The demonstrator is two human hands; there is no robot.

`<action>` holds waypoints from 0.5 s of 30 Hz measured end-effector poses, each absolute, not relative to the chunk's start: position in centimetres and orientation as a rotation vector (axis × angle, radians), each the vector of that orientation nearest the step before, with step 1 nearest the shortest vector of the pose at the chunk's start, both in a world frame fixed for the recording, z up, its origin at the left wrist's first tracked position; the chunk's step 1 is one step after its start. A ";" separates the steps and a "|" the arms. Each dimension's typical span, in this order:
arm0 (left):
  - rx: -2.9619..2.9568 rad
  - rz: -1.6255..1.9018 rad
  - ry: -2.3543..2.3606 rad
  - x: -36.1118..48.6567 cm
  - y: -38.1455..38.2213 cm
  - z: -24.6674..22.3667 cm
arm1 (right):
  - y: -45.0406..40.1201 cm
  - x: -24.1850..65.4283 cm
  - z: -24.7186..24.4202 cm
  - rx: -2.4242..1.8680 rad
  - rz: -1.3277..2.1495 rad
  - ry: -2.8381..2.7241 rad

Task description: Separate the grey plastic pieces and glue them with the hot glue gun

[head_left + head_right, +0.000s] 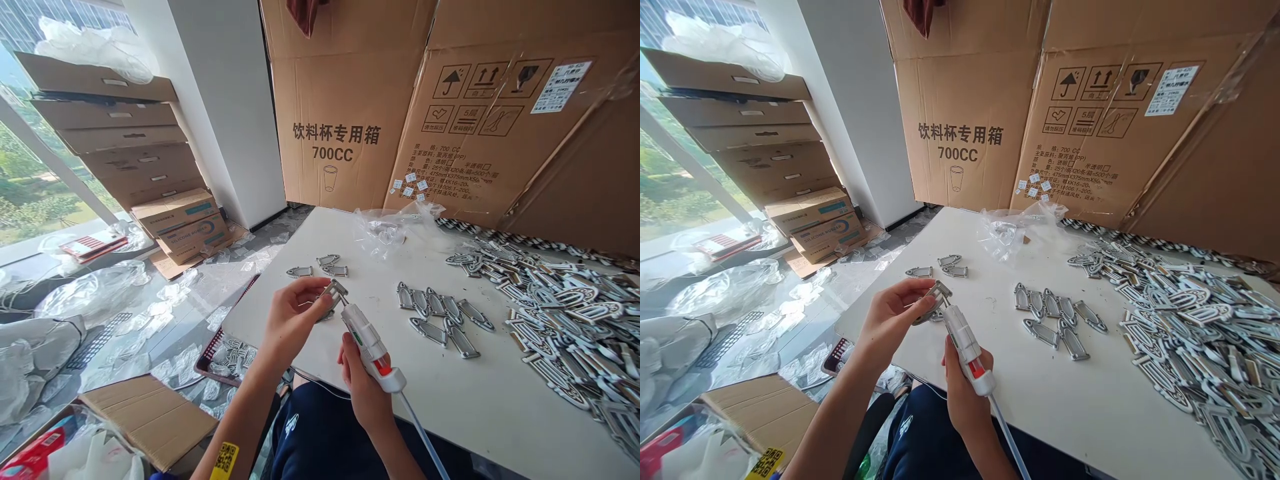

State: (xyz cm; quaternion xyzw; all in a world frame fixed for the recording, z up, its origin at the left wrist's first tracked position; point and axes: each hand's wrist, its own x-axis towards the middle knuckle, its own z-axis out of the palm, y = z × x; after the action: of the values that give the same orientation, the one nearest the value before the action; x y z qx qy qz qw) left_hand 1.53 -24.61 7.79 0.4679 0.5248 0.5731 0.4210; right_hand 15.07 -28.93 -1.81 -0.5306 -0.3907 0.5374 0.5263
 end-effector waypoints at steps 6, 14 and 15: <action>1.194 1.429 1.333 1.4 -24.7 7.9 | -28.9 15.2 -1.5 -1.265 1.280 -1.003; 1.414 1.494 1.411 1.7 -25.1 8.4 | -28.8 15.4 -1.3 -1.234 1.249 -1.030; 1.494 1.516 1.427 1.6 -25.1 8.5 | -28.8 15.4 -1.3 -1.224 1.242 -1.033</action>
State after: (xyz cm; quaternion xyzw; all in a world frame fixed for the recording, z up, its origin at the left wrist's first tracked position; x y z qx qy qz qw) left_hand 1.61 -25.13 8.49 0.5589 0.5336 0.5669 0.2856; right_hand 15.38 -28.78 -1.33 -0.5124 -0.4326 0.5200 0.5291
